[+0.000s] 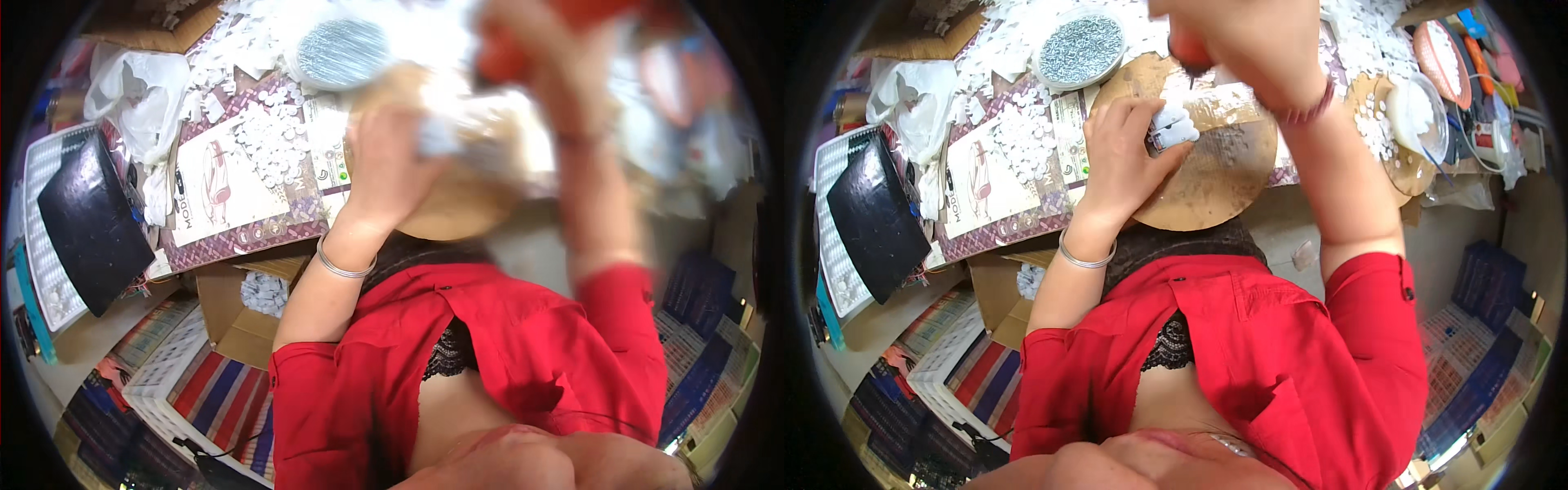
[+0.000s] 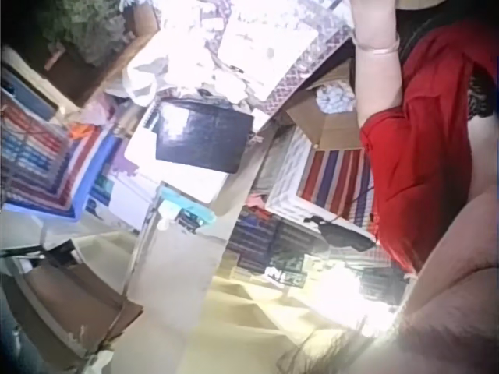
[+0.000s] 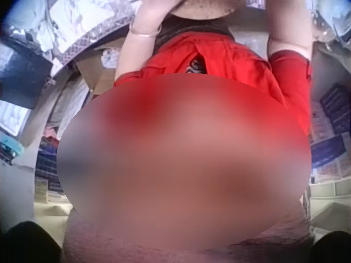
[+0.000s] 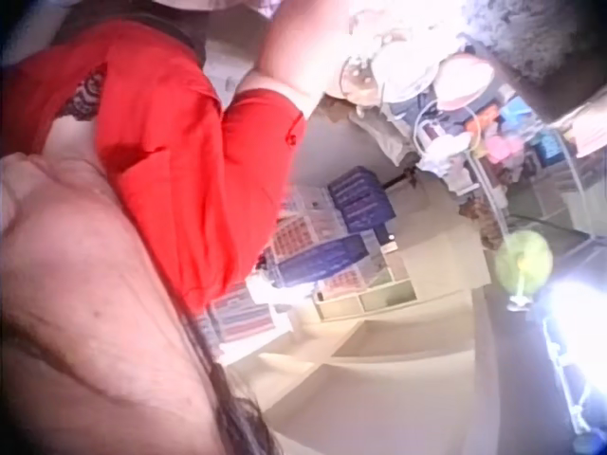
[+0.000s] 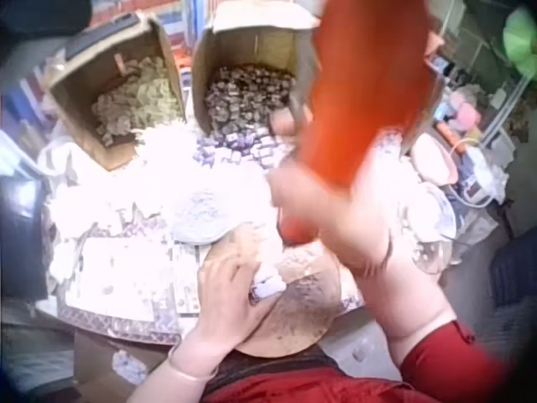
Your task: Applying adhesive to small white components on a wooden board using a brush and arranging them.
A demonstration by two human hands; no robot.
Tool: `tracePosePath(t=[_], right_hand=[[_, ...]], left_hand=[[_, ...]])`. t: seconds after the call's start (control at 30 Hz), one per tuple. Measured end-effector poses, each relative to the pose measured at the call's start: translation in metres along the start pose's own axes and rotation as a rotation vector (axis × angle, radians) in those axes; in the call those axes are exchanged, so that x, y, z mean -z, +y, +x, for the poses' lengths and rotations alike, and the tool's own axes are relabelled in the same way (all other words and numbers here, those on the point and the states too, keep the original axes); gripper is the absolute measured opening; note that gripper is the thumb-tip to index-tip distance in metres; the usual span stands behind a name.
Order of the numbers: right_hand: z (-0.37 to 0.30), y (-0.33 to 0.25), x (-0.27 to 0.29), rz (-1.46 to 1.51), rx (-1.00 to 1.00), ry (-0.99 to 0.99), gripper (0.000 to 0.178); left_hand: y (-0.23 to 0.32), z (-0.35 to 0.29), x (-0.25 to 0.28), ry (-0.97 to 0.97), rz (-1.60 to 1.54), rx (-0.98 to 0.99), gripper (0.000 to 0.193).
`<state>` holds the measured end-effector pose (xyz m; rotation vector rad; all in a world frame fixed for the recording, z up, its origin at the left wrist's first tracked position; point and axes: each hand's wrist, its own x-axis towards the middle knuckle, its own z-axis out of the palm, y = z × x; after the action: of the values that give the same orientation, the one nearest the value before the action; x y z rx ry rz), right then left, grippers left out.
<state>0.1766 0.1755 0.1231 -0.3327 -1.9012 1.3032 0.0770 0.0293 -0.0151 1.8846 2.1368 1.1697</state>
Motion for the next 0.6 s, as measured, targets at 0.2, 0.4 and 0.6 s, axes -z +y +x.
tracePosePath(t=[0.2,0.4,0.6], right_hand=[[-0.057,0.028,-0.007,-0.470,0.069,-0.068,0.021],[-0.072,0.042,-0.006,-0.334,0.113,0.141,0.043],[-0.089,0.027,-0.003,-0.098,0.047,0.160,0.040]], left_hand=[[0.004,0.002,0.003,0.004,0.010,0.019,0.047],[0.006,0.004,-0.001,0.022,-0.011,0.014,0.038],[0.005,0.000,-0.004,0.047,0.004,-0.008,0.037]])
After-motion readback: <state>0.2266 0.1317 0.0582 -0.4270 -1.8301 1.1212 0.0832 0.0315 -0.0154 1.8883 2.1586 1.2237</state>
